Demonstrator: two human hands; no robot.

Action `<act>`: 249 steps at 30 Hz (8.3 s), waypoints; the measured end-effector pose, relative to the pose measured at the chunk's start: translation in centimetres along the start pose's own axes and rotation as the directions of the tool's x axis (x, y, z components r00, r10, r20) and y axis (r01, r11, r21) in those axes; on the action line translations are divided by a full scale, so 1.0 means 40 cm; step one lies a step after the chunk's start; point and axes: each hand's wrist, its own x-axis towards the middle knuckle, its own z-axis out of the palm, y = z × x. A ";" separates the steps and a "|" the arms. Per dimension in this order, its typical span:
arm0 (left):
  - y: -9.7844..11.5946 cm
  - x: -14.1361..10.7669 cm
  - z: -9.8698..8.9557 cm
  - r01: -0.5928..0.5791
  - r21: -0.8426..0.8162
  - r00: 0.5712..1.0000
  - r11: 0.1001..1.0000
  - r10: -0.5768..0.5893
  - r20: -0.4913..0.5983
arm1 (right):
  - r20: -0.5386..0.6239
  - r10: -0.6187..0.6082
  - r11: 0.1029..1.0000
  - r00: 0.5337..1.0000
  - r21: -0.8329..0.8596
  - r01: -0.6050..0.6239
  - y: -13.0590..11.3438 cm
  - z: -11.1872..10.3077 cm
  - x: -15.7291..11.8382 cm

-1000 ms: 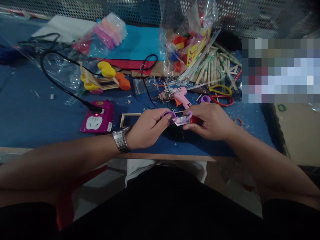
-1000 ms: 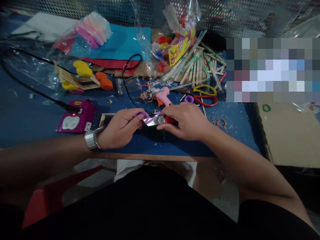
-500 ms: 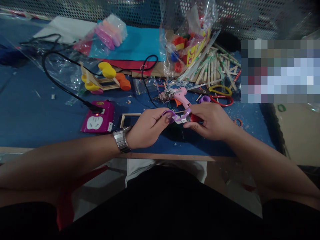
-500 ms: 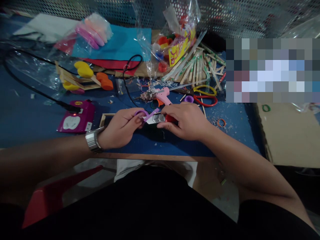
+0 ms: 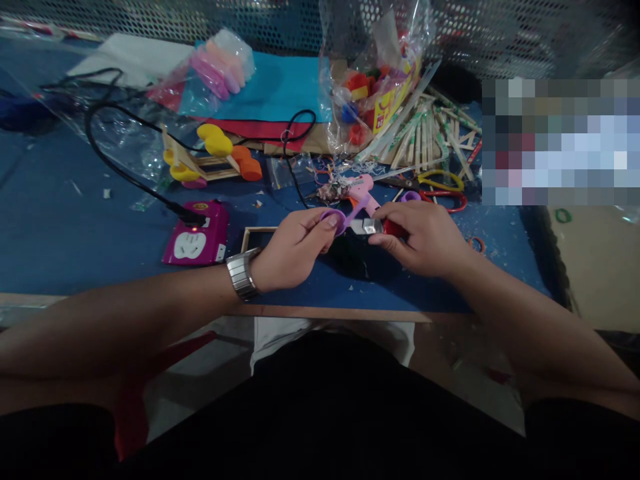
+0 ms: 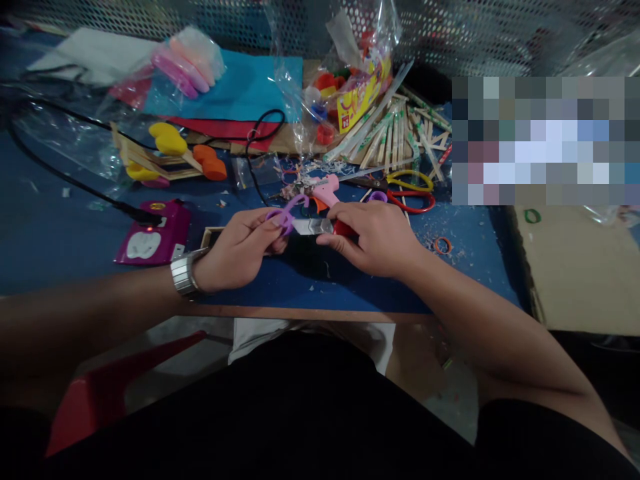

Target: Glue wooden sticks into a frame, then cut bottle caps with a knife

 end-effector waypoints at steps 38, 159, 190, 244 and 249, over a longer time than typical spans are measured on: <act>0.014 0.009 0.007 -0.074 0.297 0.993 0.952 0.042 0.112 | -0.051 -0.360 0.872 0.931 0.337 0.356 -0.014 0.011 0.002; 0.002 0.014 -0.013 -0.090 0.518 0.994 0.850 0.049 0.093 | -0.133 0.397 0.910 0.908 0.185 -0.371 0.061 0.004 0.025; 0.005 0.009 -0.004 -0.056 0.464 0.998 0.884 0.037 0.051 | -0.060 -0.061 0.617 0.996 0.782 0.085 0.008 0.007 -0.002; -0.009 0.020 -0.011 -0.212 0.477 0.974 0.853 0.142 0.179 | 0.195 -0.106 0.972 0.975 0.227 0.060 0.020 0.005 0.013; -0.014 0.020 -0.013 -0.241 0.443 0.964 0.864 0.161 0.211 | 0.311 -0.276 0.929 0.909 0.331 0.168 0.035 -0.029 0.011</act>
